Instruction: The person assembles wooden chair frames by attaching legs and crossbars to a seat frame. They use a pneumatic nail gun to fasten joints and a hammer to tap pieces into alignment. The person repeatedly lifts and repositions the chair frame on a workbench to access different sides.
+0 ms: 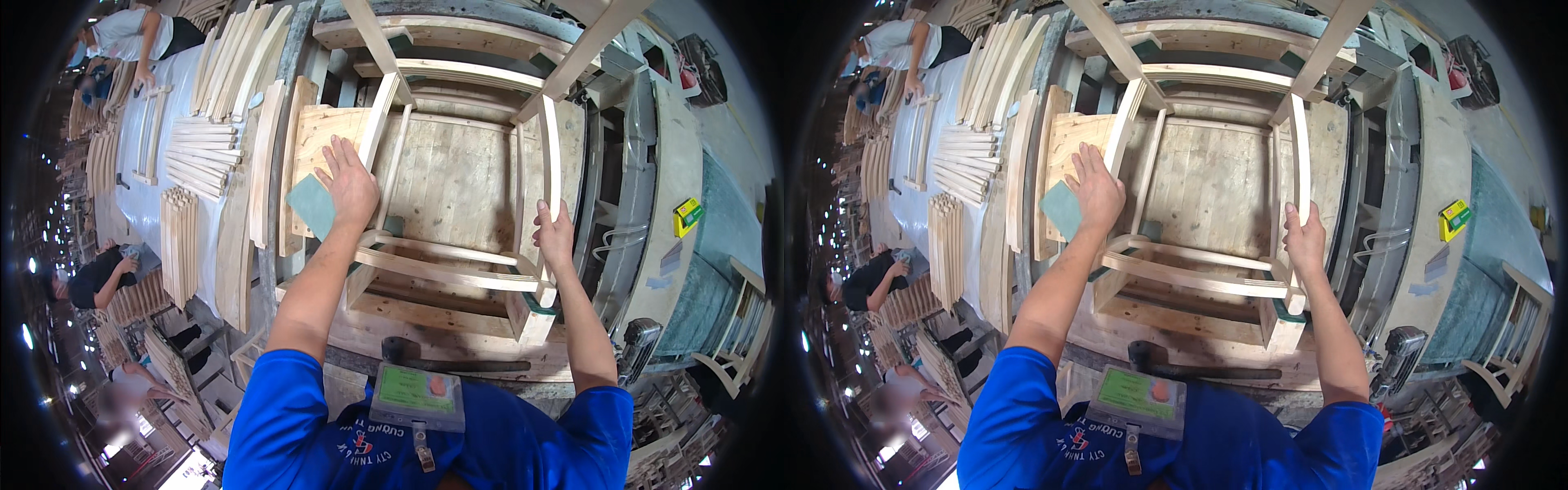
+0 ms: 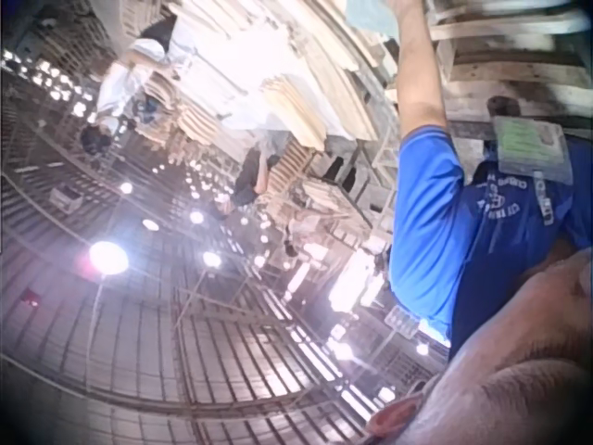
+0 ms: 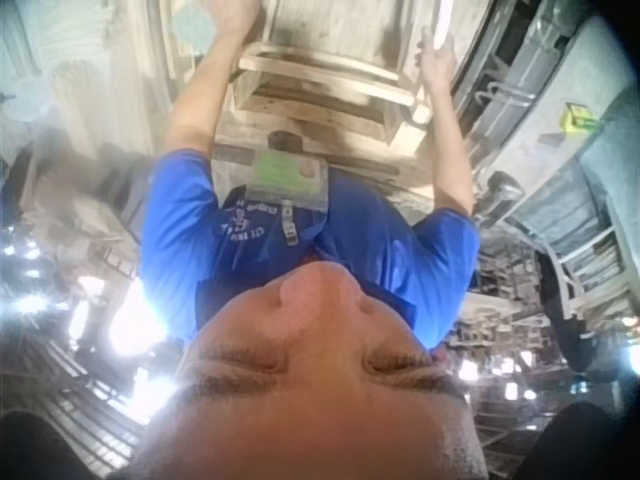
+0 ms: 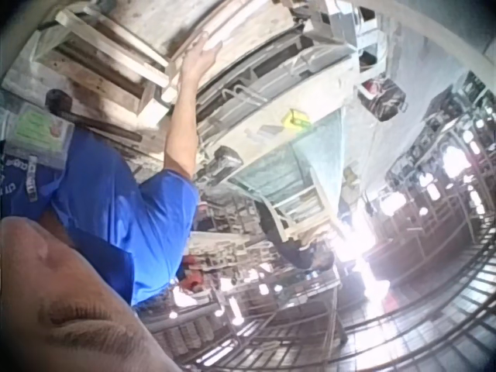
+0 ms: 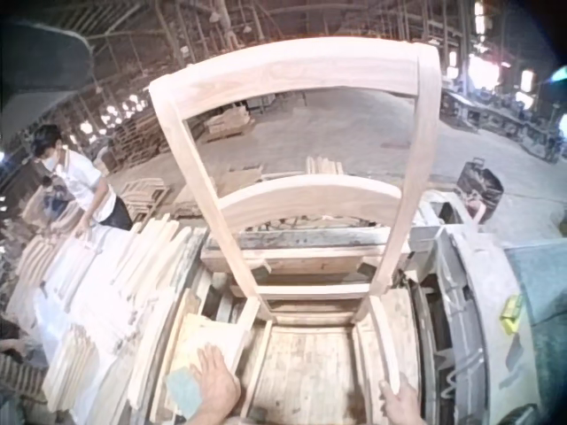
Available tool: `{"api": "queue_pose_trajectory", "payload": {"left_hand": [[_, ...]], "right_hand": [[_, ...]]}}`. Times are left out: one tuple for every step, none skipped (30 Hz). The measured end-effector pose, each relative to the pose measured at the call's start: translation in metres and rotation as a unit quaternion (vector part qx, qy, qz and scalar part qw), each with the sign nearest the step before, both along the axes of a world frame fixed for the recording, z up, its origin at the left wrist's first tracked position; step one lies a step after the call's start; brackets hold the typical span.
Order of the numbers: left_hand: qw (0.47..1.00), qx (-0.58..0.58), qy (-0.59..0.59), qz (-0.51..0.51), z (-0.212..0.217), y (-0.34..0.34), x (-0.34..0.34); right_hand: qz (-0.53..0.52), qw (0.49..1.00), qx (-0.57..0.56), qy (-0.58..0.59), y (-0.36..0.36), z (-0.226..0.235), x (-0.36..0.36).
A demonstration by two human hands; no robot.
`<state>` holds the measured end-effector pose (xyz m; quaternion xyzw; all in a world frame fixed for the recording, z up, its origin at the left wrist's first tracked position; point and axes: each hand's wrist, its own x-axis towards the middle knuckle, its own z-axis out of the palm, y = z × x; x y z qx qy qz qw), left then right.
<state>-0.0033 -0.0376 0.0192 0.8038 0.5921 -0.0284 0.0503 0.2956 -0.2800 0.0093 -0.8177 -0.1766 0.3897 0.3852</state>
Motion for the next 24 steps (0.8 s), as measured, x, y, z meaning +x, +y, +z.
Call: {"api": "queue_pose_trajectory", "payload": {"left_hand": [[1.000, -0.004, 0.002, 0.001, 0.000, 0.000, 0.000], [1.000, -0.001, 0.003, -0.002, 0.001, 0.000, 0.000], [1.000, 0.003, 0.004, -0.006, 0.001, 0.000, 0.000], [1.000, 0.006, 0.006, -0.009, 0.002, 0.000, 0.000], [1.000, 0.006, 0.007, -0.008, 0.001, 0.000, -0.001], [1.000, 0.006, 0.006, -0.011, 0.001, 0.002, 0.001], [1.000, 0.007, 0.004, -0.015, 0.001, 0.003, 0.003], [1.000, 0.011, 0.000, -0.012, -0.001, 0.003, 0.000], [1.000, 0.016, -0.004, -0.011, -0.002, 0.002, -0.003], [1.000, 0.021, -0.008, -0.009, -0.003, 0.002, -0.006], [1.000, 0.014, -0.017, -0.016, -0.002, 0.002, -0.003], [0.999, 0.007, -0.026, -0.024, 0.000, 0.003, 0.001], [0.999, -0.001, -0.035, -0.031, 0.000, 0.005, 0.005], [0.999, 0.007, -0.018, -0.031, 0.004, 0.016, 0.009], [1.000, 0.008, 0.003, -0.027, 0.003, 0.019, 0.008], [0.999, 0.008, 0.024, -0.022, 0.001, 0.023, 0.007], [0.999, 0.022, 0.020, -0.024, 0.003, 0.034, 0.014], [0.999, 0.017, 0.017, -0.030, 0.003, 0.034, 0.021], [0.999, 0.011, 0.016, -0.035, 0.003, 0.034, 0.027], [0.999, 0.019, 0.005, -0.038, 0.000, 0.040, 0.031], [0.999, 0.014, 0.014, -0.030, 0.001, 0.044, 0.038], [0.999, 0.009, 0.023, -0.022, 0.002, 0.046, 0.044], [0.999, 0.003, 0.036, -0.011, 0.002, 0.048, 0.046], [0.999, 0.018, 0.038, -0.018, 0.002, 0.052, 0.048]], "right_hand": [[0.000, 1.000, -0.007, -0.001, 0.000, 0.000, -0.001], [-0.001, 1.000, -0.014, -0.002, 0.000, 0.001, -0.001], [0.000, 1.000, -0.014, -0.005, 0.001, 0.002, -0.001], [0.000, 1.000, -0.014, -0.008, 0.001, 0.002, -0.001], [0.002, 1.000, -0.014, -0.011, 0.003, 0.002, 0.000], [0.011, 0.999, -0.015, -0.029, -0.001, -0.002, 0.003], [0.028, 0.996, -0.008, -0.089, -0.002, -0.007, 0.006], [0.051, 0.988, -0.001, -0.143, 0.004, -0.006, 0.003], [0.073, 0.977, 0.006, -0.198, 0.009, -0.003, 0.002], [0.038, 0.998, -0.022, -0.037, 0.004, 0.003, 0.002], [0.024, 0.999, -0.026, -0.027, 0.000, 0.001, 0.003], [0.011, 0.999, -0.029, -0.017, -0.002, -0.003, 0.004], [-0.003, 0.999, -0.033, -0.007, -0.006, -0.006, 0.005], [0.001, 1.000, -0.029, -0.010, -0.005, -0.007, 0.005], [0.013, 0.999, -0.037, 0.000, 0.002, -0.003, 0.004], [0.024, 0.999, -0.045, 0.010, 0.007, 0.002, 0.005], [0.031, 0.998, -0.055, 0.016, 0.013, 0.005, 0.007], [0.033, 0.998, -0.053, 0.000, 0.003, -0.003, 0.010], [0.033, 0.998, -0.041, -0.035, -0.008, -0.011, 0.006], [0.033, 0.996, -0.017, -0.078, -0.017, -0.029, 0.007], [0.027, 0.996, -0.015, -0.086, -0.012, -0.032, 0.007], [0.021, 0.995, -0.015, -0.096, -0.010, -0.033, 0.009], [0.028, 0.997, -0.017, -0.076, -0.004, -0.029, 0.014], [0.035, 0.998, -0.024, -0.054, -0.002, -0.027, 0.015]]}}
